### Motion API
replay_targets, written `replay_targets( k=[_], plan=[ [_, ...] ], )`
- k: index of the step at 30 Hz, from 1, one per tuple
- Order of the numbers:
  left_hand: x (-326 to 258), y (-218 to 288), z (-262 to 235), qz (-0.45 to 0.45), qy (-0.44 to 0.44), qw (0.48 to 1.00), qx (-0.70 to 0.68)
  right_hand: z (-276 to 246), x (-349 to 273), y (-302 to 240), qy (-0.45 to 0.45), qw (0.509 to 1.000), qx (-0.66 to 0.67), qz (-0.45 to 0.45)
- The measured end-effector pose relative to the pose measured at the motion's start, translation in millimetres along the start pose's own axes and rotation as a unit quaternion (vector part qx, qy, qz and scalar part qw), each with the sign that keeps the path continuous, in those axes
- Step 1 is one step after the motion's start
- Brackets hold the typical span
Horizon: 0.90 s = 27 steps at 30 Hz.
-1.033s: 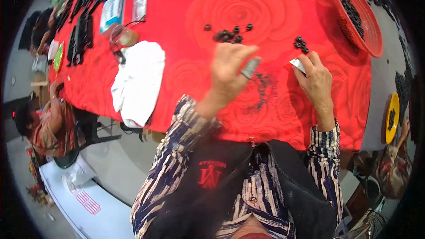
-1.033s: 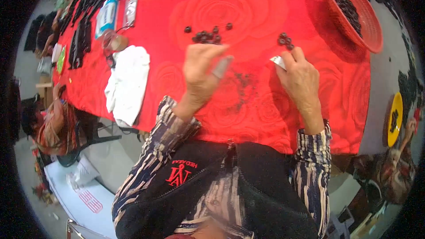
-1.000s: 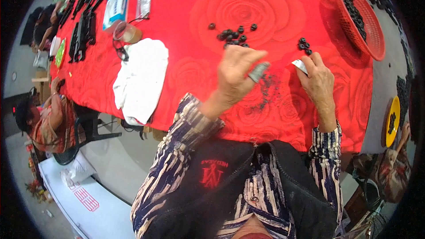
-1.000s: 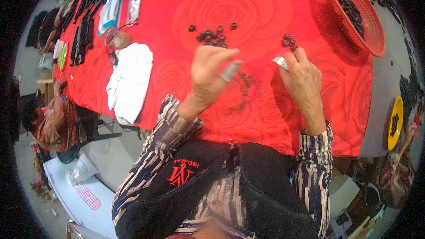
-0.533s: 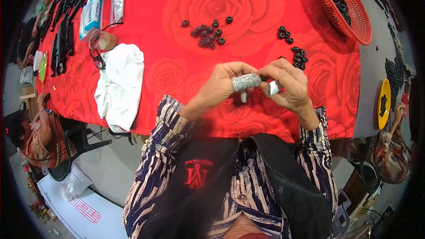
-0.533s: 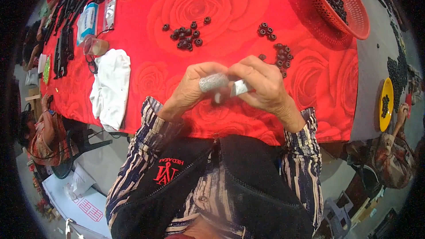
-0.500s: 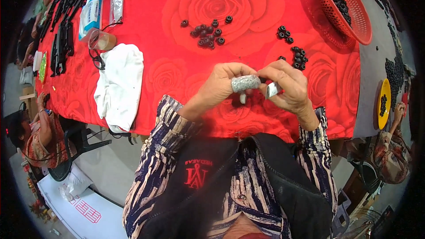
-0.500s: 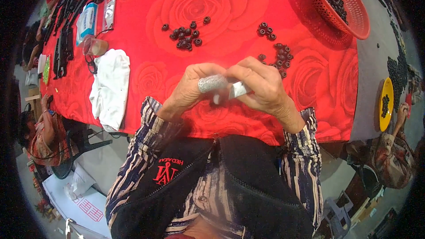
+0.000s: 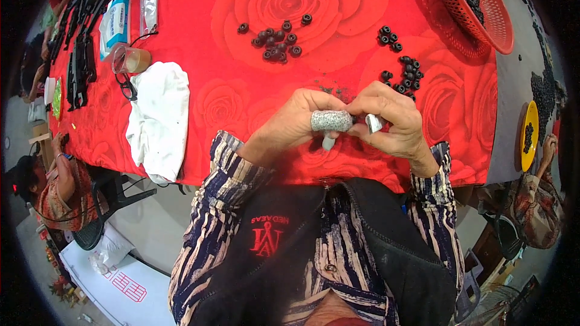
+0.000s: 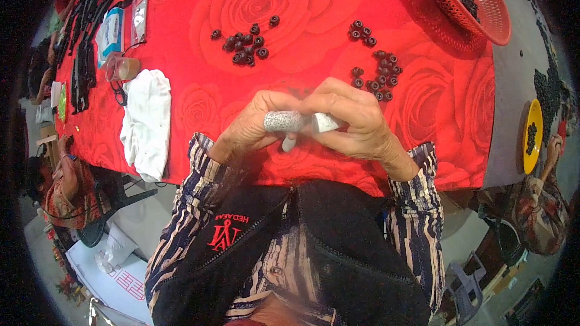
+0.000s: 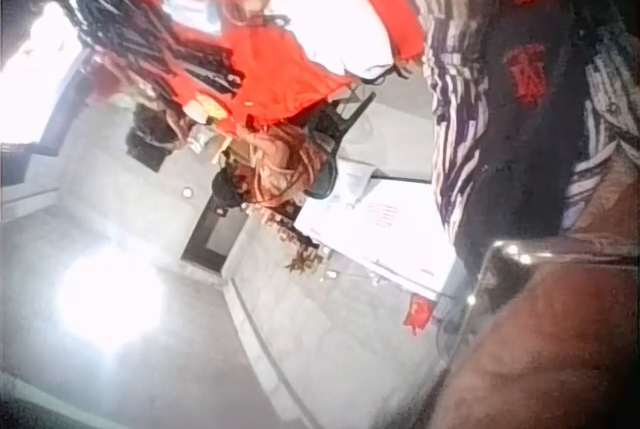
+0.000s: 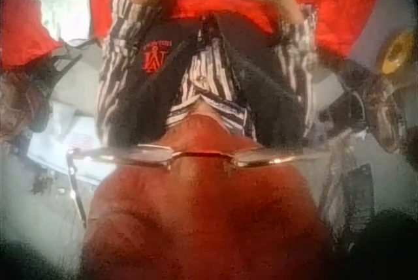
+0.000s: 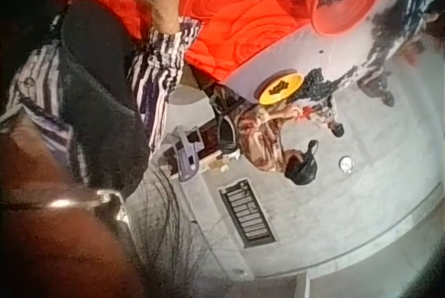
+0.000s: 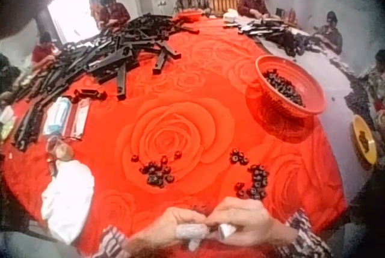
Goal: The person trims small plastic components using a blade and places them onto the table.
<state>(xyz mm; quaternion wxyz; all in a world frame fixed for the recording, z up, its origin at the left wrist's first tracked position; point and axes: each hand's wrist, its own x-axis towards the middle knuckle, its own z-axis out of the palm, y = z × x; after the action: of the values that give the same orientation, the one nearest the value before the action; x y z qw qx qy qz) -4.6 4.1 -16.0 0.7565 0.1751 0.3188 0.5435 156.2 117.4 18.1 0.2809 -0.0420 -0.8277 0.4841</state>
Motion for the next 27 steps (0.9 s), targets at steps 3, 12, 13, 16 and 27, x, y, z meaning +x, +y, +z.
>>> replay_targets(
  k=[3,12,13,16,27],
  plan=[
    [0,-1,0,-0.008,0.002,1.000,-0.019,-1,-2,1,-0.018,1.000,-0.007,0.014],
    [-7,12,7,-0.057,-0.040,0.997,0.038,-2,0,-2,-0.046,0.999,0.002,-0.019],
    [-7,11,6,-0.056,-0.039,0.997,0.038,-2,0,-3,-0.046,0.999,0.003,-0.019],
    [-6,6,4,-0.064,-0.078,0.994,0.049,-3,-1,-4,-0.069,0.997,0.030,-0.018],
    [-4,-4,12,0.036,0.045,0.998,-0.038,3,0,-2,0.025,0.995,-0.085,-0.055]
  ],
)
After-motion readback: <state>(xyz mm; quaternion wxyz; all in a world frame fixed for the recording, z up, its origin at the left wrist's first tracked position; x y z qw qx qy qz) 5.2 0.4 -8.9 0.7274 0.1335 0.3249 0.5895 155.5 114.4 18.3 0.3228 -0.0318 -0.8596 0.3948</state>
